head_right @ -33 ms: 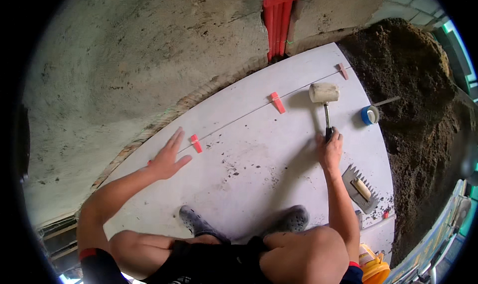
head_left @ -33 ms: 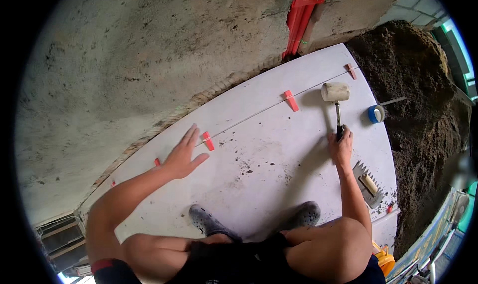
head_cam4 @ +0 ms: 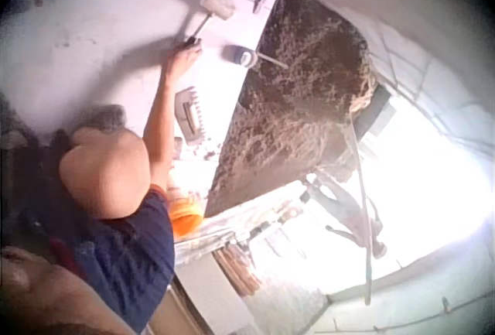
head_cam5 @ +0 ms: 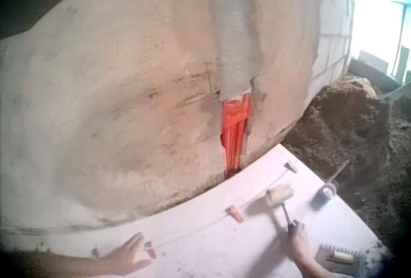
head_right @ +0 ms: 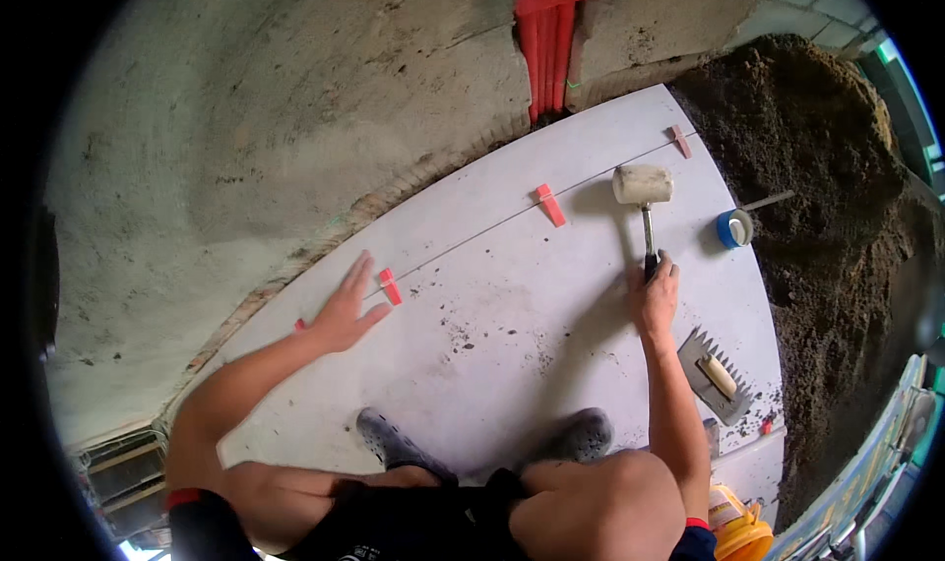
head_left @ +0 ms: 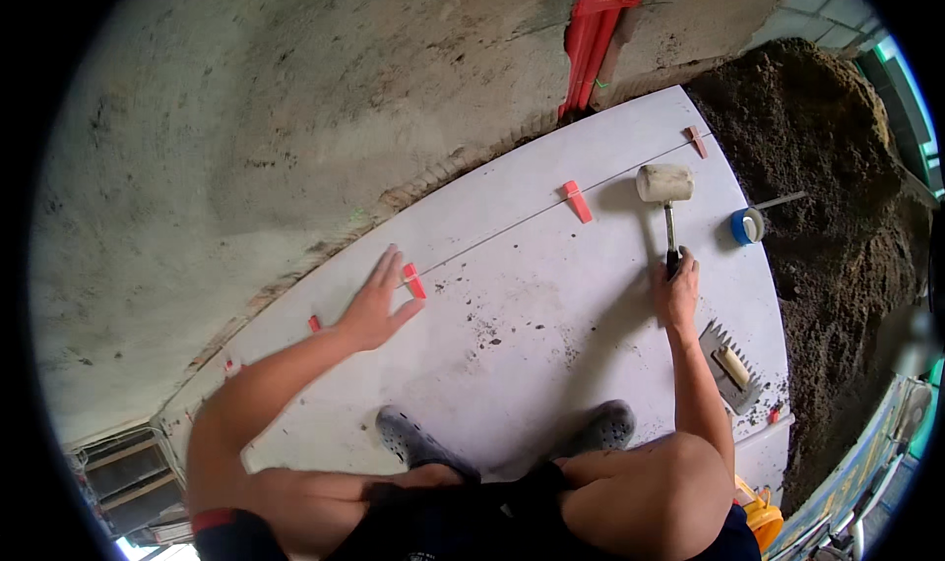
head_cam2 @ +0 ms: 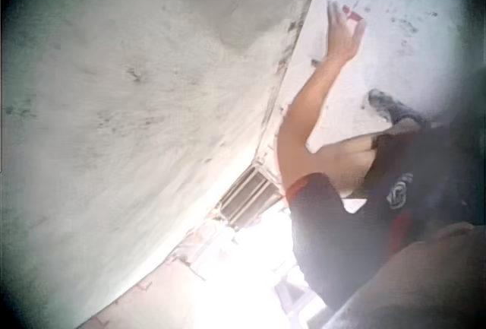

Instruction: The person positions and aligns a tile onto a bed of mortar, uses a rubber mallet to tap it into place, inserts plastic spacers and leveling clips between tiles, and wipes excess material from the surface with a cloth.

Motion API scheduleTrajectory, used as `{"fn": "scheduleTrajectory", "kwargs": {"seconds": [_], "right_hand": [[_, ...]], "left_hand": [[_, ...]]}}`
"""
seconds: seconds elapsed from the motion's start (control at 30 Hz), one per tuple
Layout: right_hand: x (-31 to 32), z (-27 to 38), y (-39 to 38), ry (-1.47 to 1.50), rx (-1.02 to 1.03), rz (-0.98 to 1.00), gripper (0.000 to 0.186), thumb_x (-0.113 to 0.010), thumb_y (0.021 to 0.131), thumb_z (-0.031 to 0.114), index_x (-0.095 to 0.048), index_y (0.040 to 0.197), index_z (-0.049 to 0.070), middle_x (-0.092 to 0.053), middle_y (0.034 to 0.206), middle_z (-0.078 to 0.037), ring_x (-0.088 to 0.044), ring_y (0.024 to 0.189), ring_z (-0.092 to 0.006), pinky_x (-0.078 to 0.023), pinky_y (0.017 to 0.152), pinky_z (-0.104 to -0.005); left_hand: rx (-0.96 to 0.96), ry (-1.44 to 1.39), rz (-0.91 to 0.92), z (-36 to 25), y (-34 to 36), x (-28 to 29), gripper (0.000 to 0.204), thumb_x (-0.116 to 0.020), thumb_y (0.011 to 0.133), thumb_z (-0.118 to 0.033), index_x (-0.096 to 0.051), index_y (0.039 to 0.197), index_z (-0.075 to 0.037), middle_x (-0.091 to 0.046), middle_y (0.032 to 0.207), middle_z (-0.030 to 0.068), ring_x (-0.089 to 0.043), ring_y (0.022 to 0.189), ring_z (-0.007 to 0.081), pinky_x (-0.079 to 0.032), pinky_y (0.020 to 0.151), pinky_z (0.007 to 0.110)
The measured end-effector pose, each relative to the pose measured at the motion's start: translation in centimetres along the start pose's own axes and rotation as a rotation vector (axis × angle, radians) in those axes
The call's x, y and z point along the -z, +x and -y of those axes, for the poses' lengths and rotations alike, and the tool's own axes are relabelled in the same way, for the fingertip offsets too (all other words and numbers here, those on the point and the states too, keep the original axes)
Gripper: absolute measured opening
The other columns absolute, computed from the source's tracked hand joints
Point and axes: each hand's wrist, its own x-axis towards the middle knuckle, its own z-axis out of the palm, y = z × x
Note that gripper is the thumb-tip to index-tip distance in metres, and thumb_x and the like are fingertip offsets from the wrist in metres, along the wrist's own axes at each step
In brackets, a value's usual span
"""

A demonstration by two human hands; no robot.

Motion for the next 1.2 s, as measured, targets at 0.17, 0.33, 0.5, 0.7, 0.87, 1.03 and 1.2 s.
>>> {"fn": "scheduleTrajectory", "kwargs": {"seconds": [0.17, 0.33, 0.5, 0.7, 0.87, 1.03, 1.2], "right_hand": [[0.2, 0.1, 1.7, 0.289, -0.11, 0.295, 0.026, -0.066, 0.089, 0.024, -0.062, 0.097, 0.0, -0.062, 0.08, -0.016, -0.06, 0.077, -0.0323, -0.049, 0.072, -0.0422], [0.4, 3.1, 2.8, 0.395, -0.188, 0.422, 0.024, -0.065, 0.086, 0.022, -0.06, 0.091, 0.0, -0.055, 0.069, -0.009, -0.054, 0.066, -0.0182, -0.046, 0.065, -0.0361], [0.3, 7.2, -2.1, 0.489, -0.033, 0.446, 0.022, -0.067, 0.084, 0.015, -0.06, 0.097, -0.001, -0.058, 0.074, -0.013, -0.053, 0.065, -0.0207, -0.047, 0.063, -0.0371], [-4.5, 13.6, -9.2, 0.544, 0.204, 0.829, 0.038, -0.069, 0.083, 0.025, -0.057, 0.107, -0.002, -0.061, 0.103, -0.027, -0.061, 0.095, -0.0475, -0.05, 0.084, -0.0537], [-9.4, 19.3, -10.5, 0.549, 0.235, 0.827, 0.035, -0.062, 0.087, 0.027, -0.055, 0.108, -0.001, -0.059, 0.105, -0.024, -0.062, 0.093, -0.0462, -0.052, 0.082, -0.0533], [-8.9, 21.9, -7.9, 0.436, 0.322, 0.982, 0.03, -0.06, 0.096, 0.025, -0.056, 0.107, -0.003, -0.061, 0.104, -0.026, -0.065, 0.091, -0.0457, -0.054, 0.082, -0.0517], [-2.9, 14.6, -8.5, 0.688, 0.211, 0.701, 0.029, -0.06, 0.099, 0.023, -0.065, 0.118, 0.001, -0.065, 0.11, -0.02, -0.067, 0.092, -0.0399, -0.054, 0.082, -0.0449]], "left_hand": [[0.399, 0.226, -0.364, -3.7, 9.6, -12.0, 0.091, -0.054, 0.098, -0.053, -0.021, 0.155, 0.011, -0.017, 0.163, 0.0329, -0.015, 0.153, 0.0431, -0.013, 0.125, 0.052], [0.109, 0.101, -0.509, -9.7, 10.7, -16.9, 0.082, -0.055, 0.098, -0.042, -0.023, 0.157, 0.005, -0.021, 0.165, 0.0257, -0.015, 0.154, 0.0413, -0.012, 0.125, 0.054], [-0.109, -0.31, -0.227, -14.2, 6.3, -18.2, 0.073, -0.051, 0.1, -0.04, -0.029, 0.156, 0.003, -0.024, 0.165, 0.0229, -0.018, 0.154, 0.0404, -0.015, 0.124, 0.053], [0.514, -0.047, -0.638, -6.8, -2.1, -20.5, 0.073, -0.049, 0.101, -0.035, -0.022, 0.158, 0.002, -0.02, 0.165, 0.0247, -0.017, 0.154, 0.0416, -0.015, 0.124, 0.053], [0.28, -0.059, -0.566, -10.8, -2.1, -28.2, 0.074, -0.049, 0.1, -0.034, -0.021, 0.158, 0.004, -0.017, 0.165, 0.0264, -0.016, 0.154, 0.0431, -0.015, 0.124, 0.055], [0.077, -0.038, -0.215, -20.4, -0.9, -30.0, 0.074, -0.051, 0.1, -0.034, -0.023, 0.156, 0.006, -0.027, 0.16, 0.0288, -0.022, 0.15, 0.0465, -0.019, 0.122, 0.056], [0.335, -0.256, -0.26, -19.9, 2.9, -24.7, 0.079, -0.052, 0.101, -0.042, -0.024, 0.152, 0.012, -0.025, 0.158, 0.0328, -0.02, 0.15, 0.0468, -0.019, 0.123, 0.055]]}}
